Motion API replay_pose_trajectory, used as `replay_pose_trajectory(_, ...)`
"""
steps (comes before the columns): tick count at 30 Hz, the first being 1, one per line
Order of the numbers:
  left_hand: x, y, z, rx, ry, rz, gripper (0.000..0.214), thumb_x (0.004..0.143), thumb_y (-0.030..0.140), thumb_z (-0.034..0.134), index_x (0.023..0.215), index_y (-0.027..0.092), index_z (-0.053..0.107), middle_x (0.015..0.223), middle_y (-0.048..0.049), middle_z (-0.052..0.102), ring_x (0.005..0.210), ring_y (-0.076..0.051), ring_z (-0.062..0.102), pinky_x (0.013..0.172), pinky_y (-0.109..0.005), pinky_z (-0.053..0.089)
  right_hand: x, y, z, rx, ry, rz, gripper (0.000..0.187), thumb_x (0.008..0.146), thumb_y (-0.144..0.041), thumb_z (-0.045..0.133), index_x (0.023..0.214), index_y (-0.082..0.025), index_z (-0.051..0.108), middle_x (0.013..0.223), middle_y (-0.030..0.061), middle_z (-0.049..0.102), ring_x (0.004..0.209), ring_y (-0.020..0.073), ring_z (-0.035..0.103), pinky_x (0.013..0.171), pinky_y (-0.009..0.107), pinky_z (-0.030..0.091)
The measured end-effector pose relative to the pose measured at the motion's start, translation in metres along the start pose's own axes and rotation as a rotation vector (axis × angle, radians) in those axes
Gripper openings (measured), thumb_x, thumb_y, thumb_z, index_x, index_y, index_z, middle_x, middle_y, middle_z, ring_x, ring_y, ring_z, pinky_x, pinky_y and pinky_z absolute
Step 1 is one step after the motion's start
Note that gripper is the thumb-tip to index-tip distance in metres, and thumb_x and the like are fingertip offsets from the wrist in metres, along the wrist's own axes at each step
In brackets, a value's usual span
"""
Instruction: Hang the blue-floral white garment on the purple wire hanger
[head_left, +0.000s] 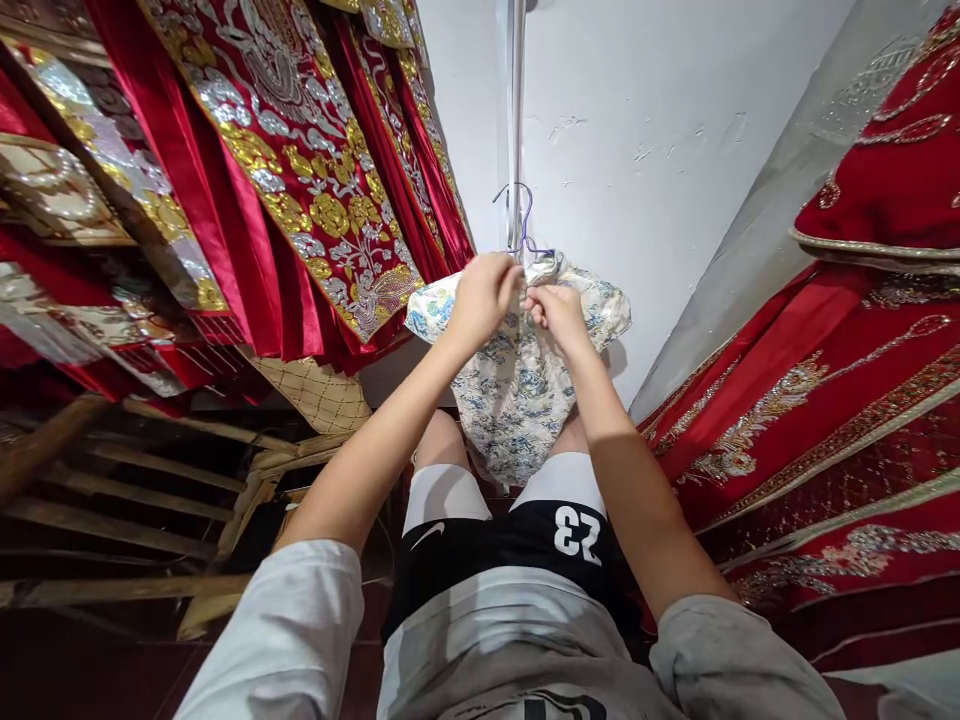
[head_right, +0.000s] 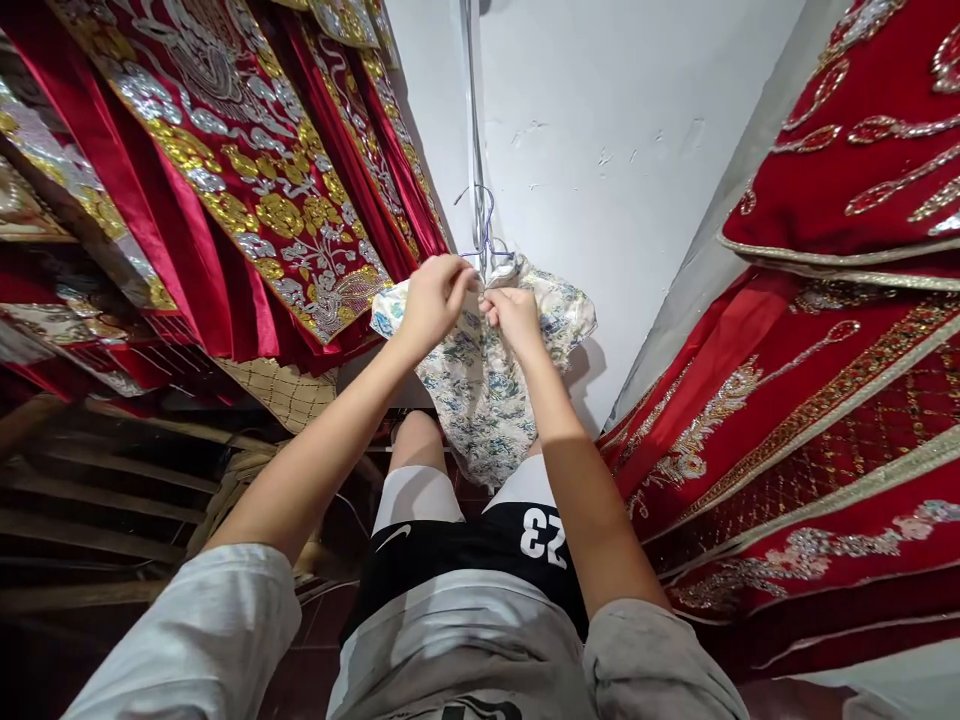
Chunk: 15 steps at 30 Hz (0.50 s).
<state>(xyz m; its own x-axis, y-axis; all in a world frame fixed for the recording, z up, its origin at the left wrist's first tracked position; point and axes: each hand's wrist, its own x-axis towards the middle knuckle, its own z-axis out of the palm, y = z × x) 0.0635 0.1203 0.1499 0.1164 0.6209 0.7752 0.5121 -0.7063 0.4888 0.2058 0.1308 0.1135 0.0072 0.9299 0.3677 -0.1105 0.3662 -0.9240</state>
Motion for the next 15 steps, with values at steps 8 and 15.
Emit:
replay_pose_trajectory(8,-0.015,-0.087,-0.072,-0.883,0.708,-0.794,0.037,0.107,0.01,0.035,0.073,0.017,0.05,0.074,0.0001,0.055,0.087,-0.01,0.055,0.085,-0.026,0.043,-0.061,0.071,0.005,0.016,-0.008,0.134,0.029,0.077,-0.029,0.06,0.05,-0.019,0.058,0.04,-0.0041,0.046,0.04,0.0073,0.038,0.046,0.022,0.03)
replay_pose_trajectory(15,-0.154,-0.109,-0.009,-1.103,0.767,-1.154,0.034,0.099,0.006,0.04,0.069,0.017,0.05,0.066,-0.0006,0.055,0.068,-0.011,0.06,0.076,-0.026,0.051,-0.108,0.081,0.012,0.39,0.027,0.304,0.027,0.073,-0.037,0.063,0.054,-0.02,0.052,0.042,-0.0064,0.038,0.039,0.0056,0.029,0.043,0.023,0.019)
